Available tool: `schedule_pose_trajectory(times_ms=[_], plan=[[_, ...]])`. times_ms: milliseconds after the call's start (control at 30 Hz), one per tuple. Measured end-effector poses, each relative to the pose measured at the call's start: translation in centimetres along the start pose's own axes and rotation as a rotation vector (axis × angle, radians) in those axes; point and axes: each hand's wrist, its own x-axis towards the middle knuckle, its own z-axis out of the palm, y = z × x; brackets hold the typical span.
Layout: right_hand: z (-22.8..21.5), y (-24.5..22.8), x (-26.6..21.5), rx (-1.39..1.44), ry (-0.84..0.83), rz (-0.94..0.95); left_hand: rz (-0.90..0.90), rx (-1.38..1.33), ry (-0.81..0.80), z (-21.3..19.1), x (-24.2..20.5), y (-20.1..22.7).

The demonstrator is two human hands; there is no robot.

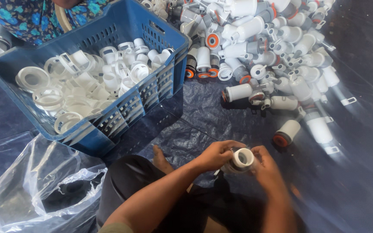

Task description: The person assembles white plastic components by hand, inserting cylindrical parts into larger housings and securing them with orange rings. The person repeatedly picks up parts from a blue crate and the floor, assembles them, and places the finished units aside.

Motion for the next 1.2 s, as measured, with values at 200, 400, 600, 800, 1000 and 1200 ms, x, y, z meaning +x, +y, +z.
schedule_pose_trajectory(times_ms=[200, 400, 600, 800, 1000, 1200], plan=[[-1.0, 1.8, 0.8, -0.173, -0.072, -0.194, -0.045, -0.067, 0.051, 0.0, -0.3, -0.1], [-1.3, 3.2, 1.3, -0.088, -0.097, -0.206, -0.111, 0.132, 0.218, 0.2, -0.4, 0.8], [0.3, 3.8, 1.3, 0.311, 0.058, -0.034, -0.034, 0.247, 0.247, 0.4, -1.2, 0.3], [1.5, 3.1, 1.1, 0.314, -0.002, -0.122, -0.058, 0.256, 0.236, -0.8, -0.9, 1.0], [1.1, 3.5, 1.3, 0.050, 0.017, -0.023, -0.079, 0.328, 0.234, -0.3, -1.4, 0.7], [0.7, 3.9, 1.1, 0.066, -0.044, -0.045, -0.037, 0.407, 0.222, -0.3, -1.3, -0.2]])
